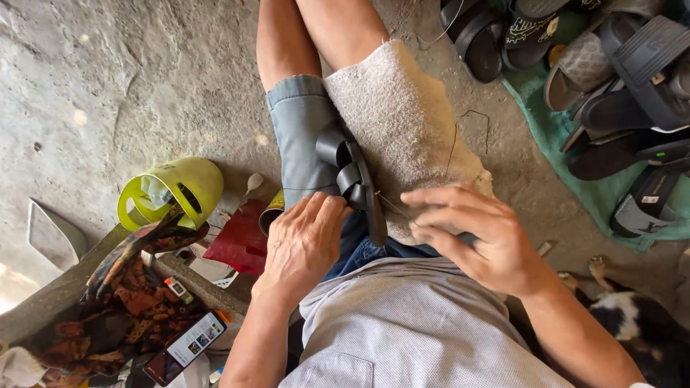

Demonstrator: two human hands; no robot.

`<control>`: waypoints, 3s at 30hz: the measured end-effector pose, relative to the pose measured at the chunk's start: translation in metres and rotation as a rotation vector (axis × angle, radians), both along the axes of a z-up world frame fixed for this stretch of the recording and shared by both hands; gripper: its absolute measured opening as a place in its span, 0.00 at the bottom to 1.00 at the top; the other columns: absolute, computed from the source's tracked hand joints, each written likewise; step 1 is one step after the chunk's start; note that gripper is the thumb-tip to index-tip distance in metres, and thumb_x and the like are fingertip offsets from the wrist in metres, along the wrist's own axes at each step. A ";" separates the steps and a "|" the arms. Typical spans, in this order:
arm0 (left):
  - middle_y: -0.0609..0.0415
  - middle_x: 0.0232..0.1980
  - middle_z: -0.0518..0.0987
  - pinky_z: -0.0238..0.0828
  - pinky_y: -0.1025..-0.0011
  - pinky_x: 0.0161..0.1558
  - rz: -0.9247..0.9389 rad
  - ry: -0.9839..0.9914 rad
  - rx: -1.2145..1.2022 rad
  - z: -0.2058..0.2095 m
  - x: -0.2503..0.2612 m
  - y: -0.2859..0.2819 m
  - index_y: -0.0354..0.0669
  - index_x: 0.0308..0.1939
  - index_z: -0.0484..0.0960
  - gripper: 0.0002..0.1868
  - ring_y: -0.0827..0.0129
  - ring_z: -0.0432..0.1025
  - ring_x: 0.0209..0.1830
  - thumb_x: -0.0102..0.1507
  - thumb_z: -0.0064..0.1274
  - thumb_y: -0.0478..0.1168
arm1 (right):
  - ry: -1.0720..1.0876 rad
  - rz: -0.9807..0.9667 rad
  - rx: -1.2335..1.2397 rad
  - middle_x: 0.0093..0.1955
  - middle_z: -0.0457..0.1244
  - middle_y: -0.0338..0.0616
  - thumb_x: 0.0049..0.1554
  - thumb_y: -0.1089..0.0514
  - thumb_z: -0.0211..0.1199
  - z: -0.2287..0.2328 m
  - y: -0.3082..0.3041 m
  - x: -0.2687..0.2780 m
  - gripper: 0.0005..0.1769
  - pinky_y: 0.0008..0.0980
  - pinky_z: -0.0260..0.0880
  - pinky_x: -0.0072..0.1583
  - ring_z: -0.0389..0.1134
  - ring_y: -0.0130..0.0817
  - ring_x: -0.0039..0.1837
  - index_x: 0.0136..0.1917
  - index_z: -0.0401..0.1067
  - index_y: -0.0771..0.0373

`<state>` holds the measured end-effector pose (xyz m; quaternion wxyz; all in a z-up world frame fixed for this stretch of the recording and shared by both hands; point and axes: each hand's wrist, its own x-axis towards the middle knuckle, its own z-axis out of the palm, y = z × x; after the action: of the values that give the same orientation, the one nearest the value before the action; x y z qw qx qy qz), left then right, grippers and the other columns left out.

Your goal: Repairing a black sandal by hand-sewing the strap using a needle and thread while sitting on the floor.

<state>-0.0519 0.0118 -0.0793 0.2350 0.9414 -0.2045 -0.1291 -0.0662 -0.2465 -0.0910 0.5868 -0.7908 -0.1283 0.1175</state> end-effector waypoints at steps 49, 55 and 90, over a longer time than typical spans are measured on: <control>0.53 0.26 0.69 0.71 0.60 0.25 0.044 0.058 0.011 0.004 -0.009 -0.008 0.51 0.36 0.69 0.13 0.53 0.74 0.27 0.73 0.43 0.50 | -0.103 0.107 -0.324 0.30 0.67 0.43 0.59 0.70 0.62 -0.032 0.033 -0.015 0.23 0.33 0.76 0.38 0.70 0.34 0.32 0.66 0.68 0.59; 0.56 0.22 0.66 0.70 0.65 0.24 0.097 -0.007 0.084 -0.017 -0.030 0.017 0.54 0.30 0.69 0.22 0.58 0.73 0.23 0.69 0.47 0.62 | -0.115 0.013 -0.223 0.30 0.67 0.41 0.58 0.67 0.64 0.003 0.035 0.001 0.25 0.32 0.75 0.37 0.69 0.34 0.31 0.68 0.69 0.58; 0.56 0.15 0.71 0.62 0.74 0.25 0.688 0.300 -0.553 -0.013 -0.085 0.034 0.52 0.26 0.82 0.12 0.75 0.63 0.19 0.64 0.63 0.47 | 0.297 0.020 0.828 0.57 0.65 0.69 0.59 0.61 0.51 0.000 -0.011 -0.037 0.11 0.50 0.69 0.64 0.68 0.62 0.64 0.39 0.70 0.67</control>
<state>-0.1371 0.0454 -0.0928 0.5331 0.8276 0.1290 -0.1193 -0.1034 -0.2572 -0.0905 0.8652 -0.4621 -0.0867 0.1742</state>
